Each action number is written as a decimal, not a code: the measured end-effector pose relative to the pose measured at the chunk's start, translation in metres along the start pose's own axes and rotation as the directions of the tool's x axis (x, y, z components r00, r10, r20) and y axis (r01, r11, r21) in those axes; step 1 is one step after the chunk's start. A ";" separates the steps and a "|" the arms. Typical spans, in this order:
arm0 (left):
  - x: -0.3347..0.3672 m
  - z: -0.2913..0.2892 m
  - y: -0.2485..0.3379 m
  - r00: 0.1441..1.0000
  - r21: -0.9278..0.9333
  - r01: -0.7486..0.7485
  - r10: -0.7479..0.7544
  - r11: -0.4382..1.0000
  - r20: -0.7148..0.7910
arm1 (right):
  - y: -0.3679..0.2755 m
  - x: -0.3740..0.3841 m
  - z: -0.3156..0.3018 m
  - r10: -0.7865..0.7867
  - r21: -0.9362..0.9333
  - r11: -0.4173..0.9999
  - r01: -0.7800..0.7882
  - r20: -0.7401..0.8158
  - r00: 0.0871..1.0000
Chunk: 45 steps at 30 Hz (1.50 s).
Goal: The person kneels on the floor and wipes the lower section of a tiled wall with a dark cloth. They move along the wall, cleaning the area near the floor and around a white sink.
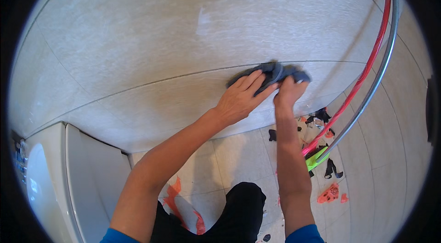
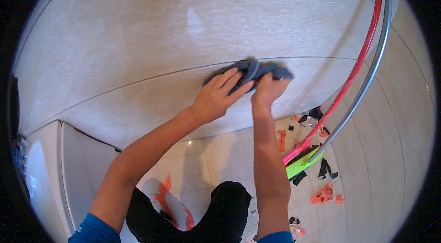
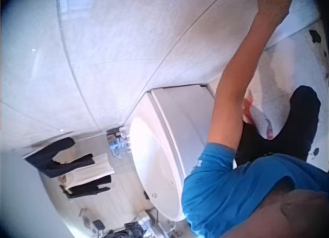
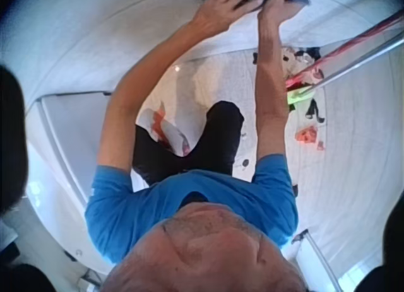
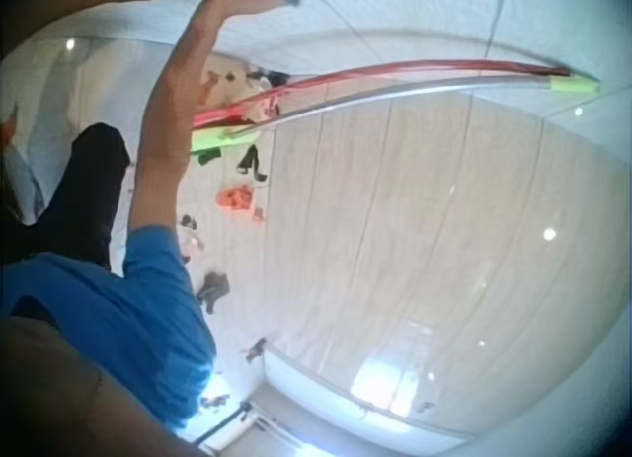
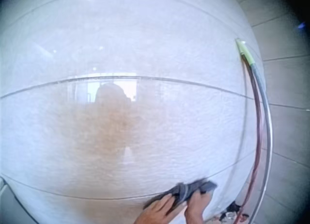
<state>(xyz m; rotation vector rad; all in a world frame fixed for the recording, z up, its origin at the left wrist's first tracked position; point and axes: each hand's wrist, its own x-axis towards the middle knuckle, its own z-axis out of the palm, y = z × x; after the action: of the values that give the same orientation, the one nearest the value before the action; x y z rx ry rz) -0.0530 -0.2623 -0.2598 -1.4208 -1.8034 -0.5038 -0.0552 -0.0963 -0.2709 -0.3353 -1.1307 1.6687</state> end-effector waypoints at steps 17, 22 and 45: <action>-0.004 0.024 -0.006 0.999 0.190 -0.045 0.043 0.981 0.015 | -0.012 0.000 0.001 -0.003 0.004 1.000 0.003 0.077 0.997; -0.008 0.021 -0.013 0.999 0.217 -0.051 0.050 0.975 0.012 | -0.015 -0.007 0.014 -0.348 -0.308 0.865 0.397 0.203 0.915; -0.134 0.120 0.025 0.934 0.003 0.035 -0.034 0.999 0.355 | 0.218 -0.065 -0.152 0.148 -0.591 0.801 -0.101 0.031 0.989</action>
<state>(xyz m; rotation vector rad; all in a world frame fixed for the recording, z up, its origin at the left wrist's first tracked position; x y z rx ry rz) -0.0573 -0.2556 -0.4414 -1.5611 -2.1146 -0.2781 -0.0535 -0.0767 -0.5442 -0.7593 -1.7127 1.4096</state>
